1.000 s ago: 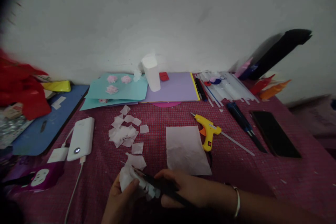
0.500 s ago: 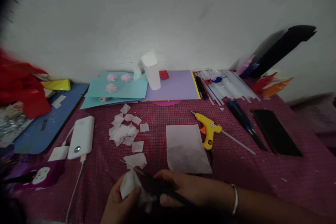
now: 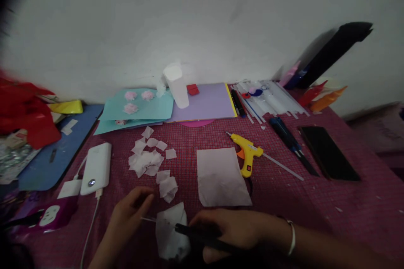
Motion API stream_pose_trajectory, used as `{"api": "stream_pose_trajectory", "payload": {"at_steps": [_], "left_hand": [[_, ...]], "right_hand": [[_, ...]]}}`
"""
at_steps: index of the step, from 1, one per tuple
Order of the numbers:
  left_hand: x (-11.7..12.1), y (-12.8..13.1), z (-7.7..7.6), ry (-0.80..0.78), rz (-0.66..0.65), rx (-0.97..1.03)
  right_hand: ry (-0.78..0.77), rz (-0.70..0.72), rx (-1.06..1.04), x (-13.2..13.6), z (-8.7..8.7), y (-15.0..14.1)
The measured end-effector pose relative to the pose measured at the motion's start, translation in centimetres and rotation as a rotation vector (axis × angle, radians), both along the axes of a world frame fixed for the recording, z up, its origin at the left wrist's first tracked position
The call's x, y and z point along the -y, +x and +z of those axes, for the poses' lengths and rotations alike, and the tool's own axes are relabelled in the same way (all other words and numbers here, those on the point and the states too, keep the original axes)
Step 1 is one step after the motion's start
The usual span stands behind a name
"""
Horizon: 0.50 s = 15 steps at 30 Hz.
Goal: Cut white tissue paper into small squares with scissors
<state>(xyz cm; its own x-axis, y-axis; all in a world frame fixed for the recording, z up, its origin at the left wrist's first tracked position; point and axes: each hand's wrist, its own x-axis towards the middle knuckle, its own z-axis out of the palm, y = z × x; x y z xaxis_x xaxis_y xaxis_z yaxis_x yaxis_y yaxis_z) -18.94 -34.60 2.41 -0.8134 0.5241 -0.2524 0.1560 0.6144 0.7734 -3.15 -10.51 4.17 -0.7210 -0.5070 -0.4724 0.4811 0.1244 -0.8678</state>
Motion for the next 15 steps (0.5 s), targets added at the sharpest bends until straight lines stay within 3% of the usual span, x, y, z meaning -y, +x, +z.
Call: {"api": "stream_pose_trajectory", "payload": {"at_steps": [6, 9, 12, 15], "left_hand": [[-1.9, 0.1, -1.3, -0.053, -0.272, -0.439], [-3.5, -0.2, -1.0, -0.102, -0.349, -0.600], [-4.8, -1.8, 1.2, -0.115, -0.358, -0.625], [-4.4, -4.2, 4.5, -0.148, -0.210, -0.522]], "right_hand": [[0.042, -0.084, 0.027, -1.9, 0.1, 2.5], [0.015, -0.126, 0.026, -2.4, -0.2, 3.4], [-0.085, -0.174, 0.005, -2.8, -0.2, 3.7], [-0.147, -0.217, -0.053, -3.0, 0.1, 3.7]]}}
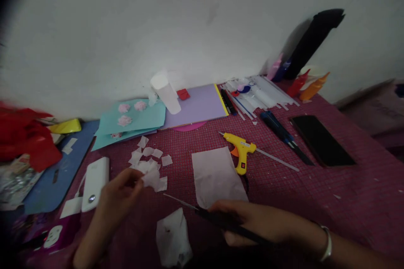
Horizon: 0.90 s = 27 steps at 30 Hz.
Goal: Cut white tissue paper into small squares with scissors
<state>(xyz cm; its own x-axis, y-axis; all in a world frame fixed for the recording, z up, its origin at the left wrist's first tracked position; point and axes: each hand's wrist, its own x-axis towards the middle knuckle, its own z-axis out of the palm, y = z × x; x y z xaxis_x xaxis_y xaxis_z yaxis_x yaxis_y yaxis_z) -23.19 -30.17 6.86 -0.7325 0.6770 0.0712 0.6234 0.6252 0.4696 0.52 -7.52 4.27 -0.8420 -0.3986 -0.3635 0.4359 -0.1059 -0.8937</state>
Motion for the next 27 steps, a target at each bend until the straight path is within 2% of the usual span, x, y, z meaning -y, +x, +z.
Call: {"api": "stream_pose_trajectory", "payload": {"at_steps": [2, 3, 5, 10, 12, 15, 20, 22, 27], "left_hand": [[1.2, -1.4, 1.2, -0.011, 0.108, 0.066], [2.0, -1.8, 1.3, -0.018, 0.150, 0.099], [3.7, -2.1, 0.3, -0.019, 0.209, 0.217], [6.5, 0.3, -3.7, 0.061, 0.327, 0.790], [6.9, 1.5, -4.4, 0.143, 0.403, 0.937], [7.3, 2.6, -4.6, 0.309, 0.497, 1.077], [7.5, 3.6, -5.1, 0.514, 0.599, 1.160], [7.5, 4.0, -5.4, 0.574, 0.579, 1.136], [7.5, 4.7, -5.5, 0.663, 0.507, 1.147]], "right_hand": [[-0.008, -0.024, -0.040, 0.0, 0.3, -0.1], [-0.019, -0.027, -0.040, 0.2, 0.4, -0.2], [-0.048, -0.015, 0.004, 0.6, 0.5, -0.5], [-0.018, 0.057, 0.075, 1.8, 0.0, -1.6], [-0.013, 0.074, 0.070, 2.1, -0.4, -2.1], [-0.026, 0.105, 0.108, 2.4, -0.7, -2.6], [0.014, 0.104, 0.088, 2.7, -0.5, -3.5], [0.029, 0.122, 0.090, 2.7, -0.3, -4.1], [0.034, 0.195, 0.242, 2.7, -0.3, -5.4]]}}
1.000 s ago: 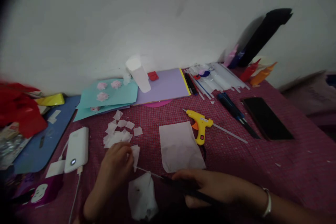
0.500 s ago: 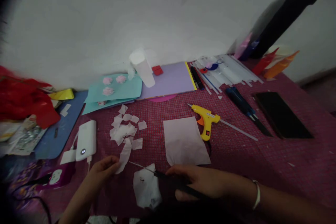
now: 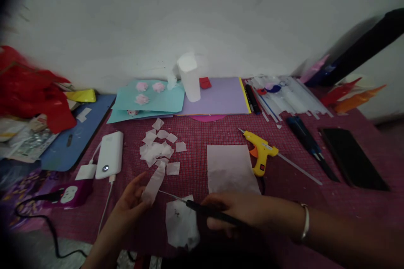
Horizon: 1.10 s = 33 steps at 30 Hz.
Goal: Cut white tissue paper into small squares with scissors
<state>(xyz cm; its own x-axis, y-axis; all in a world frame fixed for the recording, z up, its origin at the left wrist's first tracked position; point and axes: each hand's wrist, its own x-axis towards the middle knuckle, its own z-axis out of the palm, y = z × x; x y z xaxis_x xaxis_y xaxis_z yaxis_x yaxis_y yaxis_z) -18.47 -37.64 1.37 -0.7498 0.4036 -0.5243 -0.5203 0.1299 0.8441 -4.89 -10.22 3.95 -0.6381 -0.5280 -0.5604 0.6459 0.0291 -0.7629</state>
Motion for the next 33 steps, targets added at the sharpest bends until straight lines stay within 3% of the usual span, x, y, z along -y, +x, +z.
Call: {"api": "stream_pose_trajectory", "payload": {"at_steps": [5, 11, 17, 25, 33], "left_hand": [[0.2, 0.4, 0.0, 0.065, -0.032, 0.094], [0.3, 0.2, -0.4, 0.043, -0.033, 0.075], [-0.2, 0.1, -0.6, -0.004, -0.010, 0.029], [-0.1, 0.0, -1.1, 0.000, -0.043, 0.010], [0.0, 0.2, -0.9, -0.077, -0.032, 0.002]], "right_hand": [[-0.117, -0.058, 0.191, 0.8, -0.2, -1.5], [-0.161, -0.074, 0.233, 2.3, 0.0, -4.4], [-0.096, -0.020, 0.176, 2.9, -0.2, -6.4], [-0.082, -0.031, 0.139, 3.3, -0.8, -6.6], [0.105, 0.072, 0.068, 3.6, -0.9, -5.9]]}}
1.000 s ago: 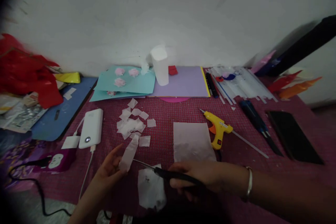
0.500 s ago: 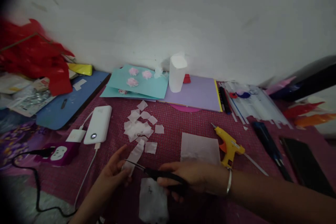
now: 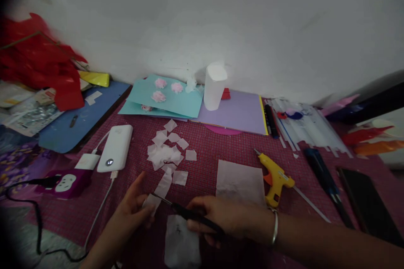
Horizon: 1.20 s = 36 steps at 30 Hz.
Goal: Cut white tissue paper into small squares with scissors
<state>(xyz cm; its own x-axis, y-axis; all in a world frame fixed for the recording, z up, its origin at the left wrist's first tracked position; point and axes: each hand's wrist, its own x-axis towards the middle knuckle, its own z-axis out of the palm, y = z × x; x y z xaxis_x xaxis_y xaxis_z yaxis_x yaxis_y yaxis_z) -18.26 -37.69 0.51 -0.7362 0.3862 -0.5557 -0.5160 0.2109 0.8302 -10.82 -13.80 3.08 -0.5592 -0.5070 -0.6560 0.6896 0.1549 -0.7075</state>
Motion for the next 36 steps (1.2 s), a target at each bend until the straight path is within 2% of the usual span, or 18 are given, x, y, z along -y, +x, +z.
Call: {"api": "stream_pose_trajectory", "payload": {"at_steps": [2, 4, 7, 9, 12, 14, 19, 22, 27, 36], "left_hand": [[0.6, -0.3, 0.2, -0.067, -0.020, -0.019], [1.4, -0.8, 0.2, -0.186, -0.056, -0.119], [2.3, -1.5, 0.0, -0.421, -0.150, -0.491], [2.2, -1.3, -0.5, -0.548, -0.220, -0.814], [1.3, 0.0, -1.5, -0.634, -0.333, -1.210], [0.6, 1.2, -2.3, -0.649, -0.396, -1.352], [0.5, 2.6, -3.4, -0.678, -0.421, -1.434], [0.7, 2.6, -3.4, -0.664, -0.396, -1.432], [0.6, 2.4, -3.3, -0.650, -0.374, -1.421], [0.6, 2.4, -3.3, -0.643, -0.382, -1.415]], "right_hand": [[-0.049, 0.029, 0.010, -0.2, 0.0, 0.2], [-0.104, 0.066, 0.044, -0.8, 0.4, 0.5], [-0.091, 0.172, 0.024, -2.3, 1.4, 1.1], [0.011, 0.210, -0.025, -3.6, 2.2, 1.3], [0.170, 0.186, -0.078, -5.0, 2.8, 1.4], [0.191, 0.156, -0.079, -5.3, 2.8, 1.0], [0.254, 0.179, -0.096, -4.4, 3.2, -0.8], [0.279, 0.203, -0.148, -4.1, 3.4, -1.5], [0.236, 0.221, -0.171, -3.9, 2.4, -2.2], [0.186, 0.152, -0.062, -2.8, 1.7, -3.6]]}}
